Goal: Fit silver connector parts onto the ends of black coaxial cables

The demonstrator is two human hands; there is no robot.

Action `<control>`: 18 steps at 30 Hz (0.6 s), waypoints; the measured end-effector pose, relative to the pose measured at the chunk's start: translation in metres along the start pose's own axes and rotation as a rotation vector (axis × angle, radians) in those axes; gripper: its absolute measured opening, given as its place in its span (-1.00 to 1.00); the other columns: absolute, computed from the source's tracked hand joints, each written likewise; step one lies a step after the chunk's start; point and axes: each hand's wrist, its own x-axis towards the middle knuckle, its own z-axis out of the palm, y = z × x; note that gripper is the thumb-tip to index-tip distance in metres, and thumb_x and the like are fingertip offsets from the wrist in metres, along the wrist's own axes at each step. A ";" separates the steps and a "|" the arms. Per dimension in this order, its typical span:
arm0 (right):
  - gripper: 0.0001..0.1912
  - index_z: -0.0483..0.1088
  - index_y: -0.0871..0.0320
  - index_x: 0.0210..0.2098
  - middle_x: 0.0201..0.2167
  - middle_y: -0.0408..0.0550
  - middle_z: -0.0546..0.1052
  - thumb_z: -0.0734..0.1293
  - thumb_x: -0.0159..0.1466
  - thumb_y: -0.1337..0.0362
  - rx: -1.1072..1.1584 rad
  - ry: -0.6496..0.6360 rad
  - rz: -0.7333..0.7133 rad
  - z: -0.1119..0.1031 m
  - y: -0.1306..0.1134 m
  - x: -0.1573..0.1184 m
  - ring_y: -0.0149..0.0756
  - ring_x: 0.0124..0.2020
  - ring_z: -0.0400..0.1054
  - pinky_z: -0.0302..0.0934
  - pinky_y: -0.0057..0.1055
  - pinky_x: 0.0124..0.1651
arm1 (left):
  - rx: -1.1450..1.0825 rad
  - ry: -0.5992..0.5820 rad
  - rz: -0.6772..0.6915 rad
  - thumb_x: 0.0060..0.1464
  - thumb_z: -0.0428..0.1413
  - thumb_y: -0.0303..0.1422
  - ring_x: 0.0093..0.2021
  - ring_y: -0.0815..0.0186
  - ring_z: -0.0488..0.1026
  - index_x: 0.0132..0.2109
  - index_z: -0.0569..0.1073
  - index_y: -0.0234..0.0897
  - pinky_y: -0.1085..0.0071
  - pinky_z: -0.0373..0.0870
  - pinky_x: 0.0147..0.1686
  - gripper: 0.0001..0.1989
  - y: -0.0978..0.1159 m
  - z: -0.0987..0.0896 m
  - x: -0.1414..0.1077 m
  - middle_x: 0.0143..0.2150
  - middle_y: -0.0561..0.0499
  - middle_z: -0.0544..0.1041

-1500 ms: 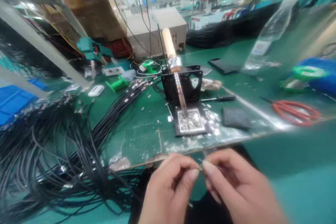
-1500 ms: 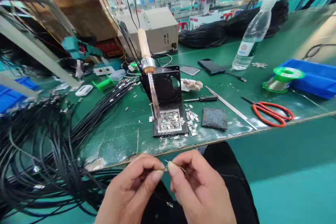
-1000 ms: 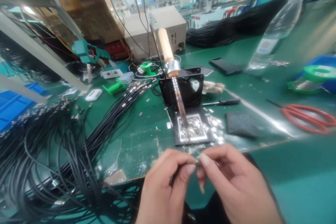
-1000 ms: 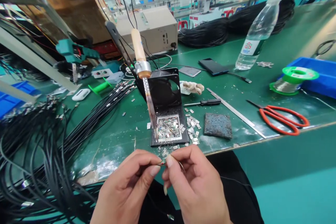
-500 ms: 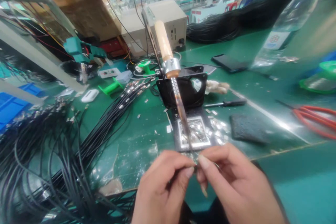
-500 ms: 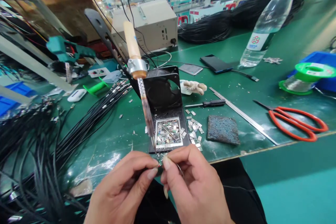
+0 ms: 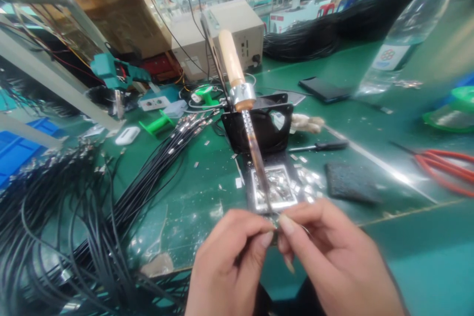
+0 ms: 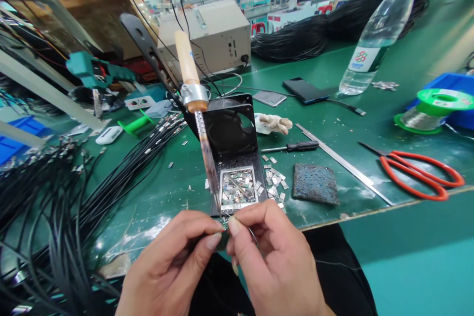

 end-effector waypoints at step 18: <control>-0.73 0.43 0.19 -0.25 -0.45 -0.16 0.54 0.37 0.43 0.09 -0.013 0.012 -0.007 0.001 -0.005 0.006 -0.61 -0.46 0.49 0.41 -0.80 -0.34 | -0.042 -0.014 -0.059 0.36 0.18 -0.52 -0.26 0.47 0.56 -0.14 0.56 -0.11 0.60 0.48 -0.22 -0.83 0.003 -0.001 0.006 -0.24 0.16 0.57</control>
